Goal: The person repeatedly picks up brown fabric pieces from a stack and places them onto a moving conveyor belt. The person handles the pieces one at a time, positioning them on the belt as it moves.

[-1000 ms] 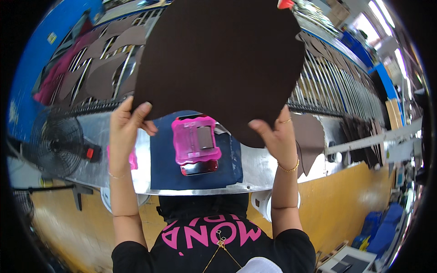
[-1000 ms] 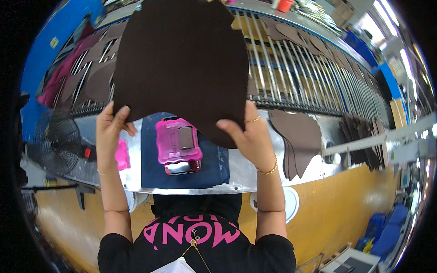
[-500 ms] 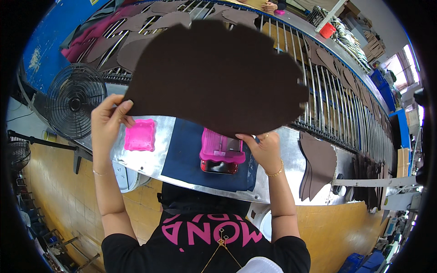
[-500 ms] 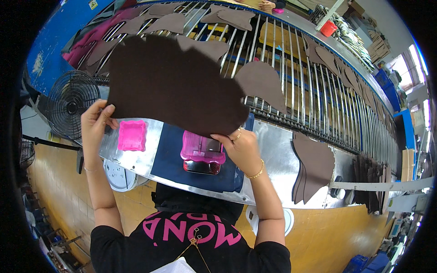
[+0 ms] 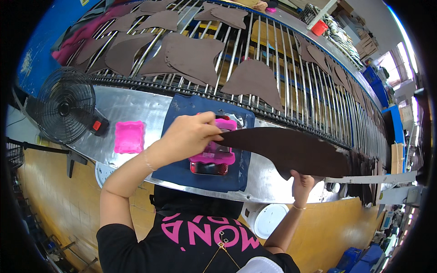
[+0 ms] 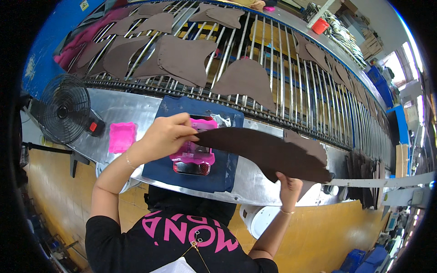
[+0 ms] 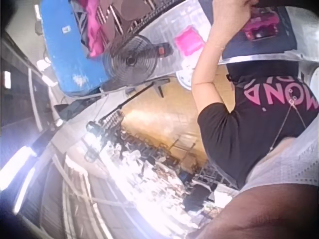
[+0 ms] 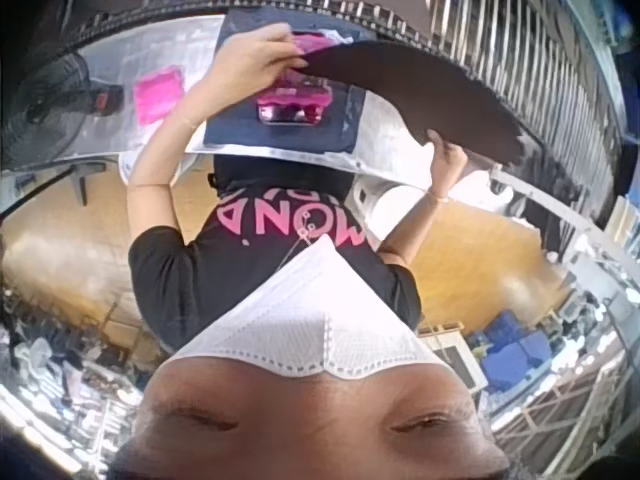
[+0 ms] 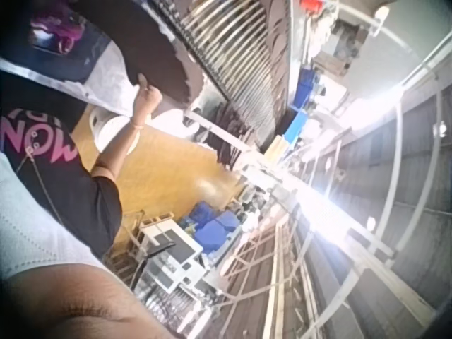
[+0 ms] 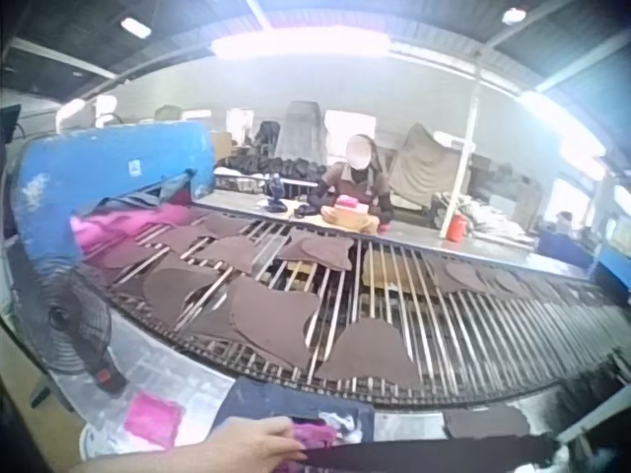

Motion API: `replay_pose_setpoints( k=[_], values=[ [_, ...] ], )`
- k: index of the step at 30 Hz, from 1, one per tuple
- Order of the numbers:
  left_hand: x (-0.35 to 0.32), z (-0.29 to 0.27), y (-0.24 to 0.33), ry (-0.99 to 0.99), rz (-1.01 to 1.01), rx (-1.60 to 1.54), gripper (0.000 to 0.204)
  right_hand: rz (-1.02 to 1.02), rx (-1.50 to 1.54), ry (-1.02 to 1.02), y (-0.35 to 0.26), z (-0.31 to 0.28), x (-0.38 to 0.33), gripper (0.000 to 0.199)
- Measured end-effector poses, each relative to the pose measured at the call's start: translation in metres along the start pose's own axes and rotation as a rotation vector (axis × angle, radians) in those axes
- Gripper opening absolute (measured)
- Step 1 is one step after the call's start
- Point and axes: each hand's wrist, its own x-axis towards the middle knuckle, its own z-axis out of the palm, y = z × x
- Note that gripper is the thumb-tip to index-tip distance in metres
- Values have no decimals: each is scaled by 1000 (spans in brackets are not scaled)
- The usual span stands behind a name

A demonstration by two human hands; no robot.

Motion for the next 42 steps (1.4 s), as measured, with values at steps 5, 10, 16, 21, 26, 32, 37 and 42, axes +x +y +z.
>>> replay_pose_setpoints(
  k=[5, 10, 16, 21, 26, 32, 37, 42],
  values=[
    [36, 21, 12, -19, 164, 3, 9, 115, 109, -24, -10, -53, -3, 13],
    [96, -4, 18, 217, 226, 28, 5, -68, 349, 236, -51, -58, 52, 15],
    [150, -40, -17, 569, 308, 314, 14, -15, 548, 159, -83, -28, 145, 16],
    [116, -79, -41, 657, 145, 332, 54, 163, 959, 3, -48, 70, 202, 18],
    [42, -87, -63, 549, -160, 182, 56, 387, 1081, -89, 10, 171, 239, 24],
    [-31, -88, -80, 510, -443, 145, 56, 542, 1008, -120, 40, 222, 256, 23],
    [-50, -79, -82, 526, -498, 68, 57, 583, 870, -57, 42, 216, 254, 33],
    [-48, -67, -76, 528, -466, 17, 58, 455, 542, -39, 32, 128, 206, 33]
  ],
)
